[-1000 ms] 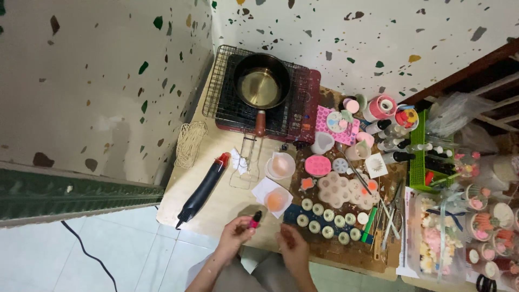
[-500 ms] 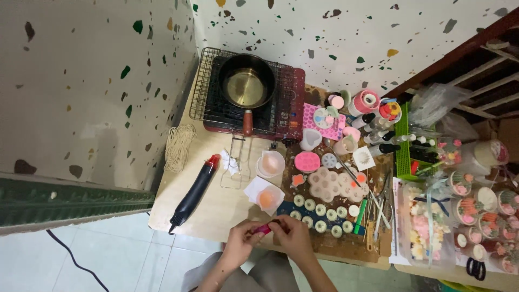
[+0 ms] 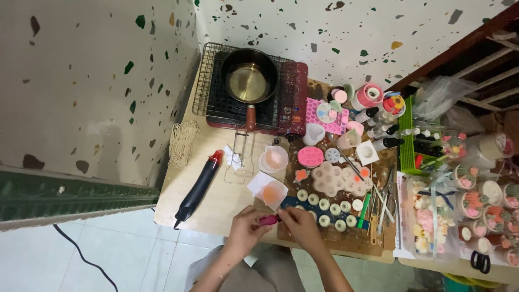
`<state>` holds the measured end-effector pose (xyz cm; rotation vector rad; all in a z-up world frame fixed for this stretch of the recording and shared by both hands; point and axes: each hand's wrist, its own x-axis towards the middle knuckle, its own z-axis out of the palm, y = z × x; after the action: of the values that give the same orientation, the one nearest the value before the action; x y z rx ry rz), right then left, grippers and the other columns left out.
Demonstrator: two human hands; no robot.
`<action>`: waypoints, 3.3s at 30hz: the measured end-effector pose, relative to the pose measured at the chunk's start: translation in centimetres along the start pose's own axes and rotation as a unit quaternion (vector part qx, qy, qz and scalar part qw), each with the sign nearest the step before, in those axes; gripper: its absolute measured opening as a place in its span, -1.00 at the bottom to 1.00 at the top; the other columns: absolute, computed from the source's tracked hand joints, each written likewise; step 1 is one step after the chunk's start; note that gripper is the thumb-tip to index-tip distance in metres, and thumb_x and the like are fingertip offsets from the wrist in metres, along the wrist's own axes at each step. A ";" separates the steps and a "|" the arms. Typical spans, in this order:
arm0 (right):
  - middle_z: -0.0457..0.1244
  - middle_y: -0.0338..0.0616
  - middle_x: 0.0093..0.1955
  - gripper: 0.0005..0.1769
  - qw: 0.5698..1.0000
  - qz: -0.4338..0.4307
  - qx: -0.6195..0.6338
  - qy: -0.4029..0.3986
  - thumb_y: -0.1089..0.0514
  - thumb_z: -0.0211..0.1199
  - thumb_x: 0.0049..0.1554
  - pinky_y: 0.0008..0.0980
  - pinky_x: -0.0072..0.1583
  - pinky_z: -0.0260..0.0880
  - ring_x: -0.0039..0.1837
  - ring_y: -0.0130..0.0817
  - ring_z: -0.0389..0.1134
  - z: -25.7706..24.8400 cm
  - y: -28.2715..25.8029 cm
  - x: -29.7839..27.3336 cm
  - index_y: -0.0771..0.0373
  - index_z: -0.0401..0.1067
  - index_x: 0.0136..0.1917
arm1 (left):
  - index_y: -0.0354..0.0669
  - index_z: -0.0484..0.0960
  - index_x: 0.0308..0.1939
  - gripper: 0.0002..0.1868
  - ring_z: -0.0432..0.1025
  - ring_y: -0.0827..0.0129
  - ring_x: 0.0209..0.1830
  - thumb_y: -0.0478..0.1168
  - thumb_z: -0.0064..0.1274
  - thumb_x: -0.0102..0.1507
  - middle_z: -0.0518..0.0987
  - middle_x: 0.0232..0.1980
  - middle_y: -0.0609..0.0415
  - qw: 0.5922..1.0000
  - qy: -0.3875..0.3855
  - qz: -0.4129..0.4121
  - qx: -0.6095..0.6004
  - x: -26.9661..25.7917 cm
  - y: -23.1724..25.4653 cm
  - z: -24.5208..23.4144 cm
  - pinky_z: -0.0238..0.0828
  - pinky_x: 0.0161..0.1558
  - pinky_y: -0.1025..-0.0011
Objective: Preparing and molding decorative candles using wax, dyes, and various tools.
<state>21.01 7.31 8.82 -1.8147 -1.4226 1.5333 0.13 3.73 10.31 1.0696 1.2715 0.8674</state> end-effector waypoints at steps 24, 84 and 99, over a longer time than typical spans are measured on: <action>0.32 -0.21 -0.37 -0.77 0.980 -0.017 0.140 0.138 0.10 0.38 0.08 -0.51 -0.37 0.09 -0.42 -0.52 0.19 -8.8 -2.6 4.6 0.29 0.60 -0.07 | -0.41 0.29 0.45 -0.12 0.19 0.02 0.52 0.31 -0.47 0.39 0.34 0.49 -0.23 0.763 -0.181 -0.085 -0.615 2.4 5.7 -1.8 0.05 0.45 0.10; 0.38 -0.24 -0.14 -0.72 0.958 -0.059 0.142 0.241 0.10 0.21 0.26 -0.49 -0.08 0.33 -0.14 -0.55 0.30 -0.3 3.4 -0.6 0.28 0.51 0.17 | -0.42 0.57 -0.32 -0.78 0.54 -0.21 -0.25 -0.24 0.11 0.16 0.57 -0.32 -0.43 0.932 -0.053 0.031 0.356 12.0 -4.4 0.5 0.47 -0.16 0.05; 0.38 -0.26 -0.18 -0.75 0.959 -0.084 0.080 0.259 0.12 0.21 0.25 -0.50 -0.08 0.34 -0.16 -0.55 0.30 -0.2 2.9 -1.3 0.28 0.51 0.13 | -0.42 0.56 -0.36 -0.84 0.54 -0.18 -0.31 -0.30 0.05 0.14 0.54 -0.35 -0.43 0.936 -0.053 0.026 0.347 11.5 -3.3 0.7 0.47 -0.20 0.11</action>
<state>22.63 5.07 7.30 -1.7693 -1.1260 0.9578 2.01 13.48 3.62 1.6839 1.5028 0.3787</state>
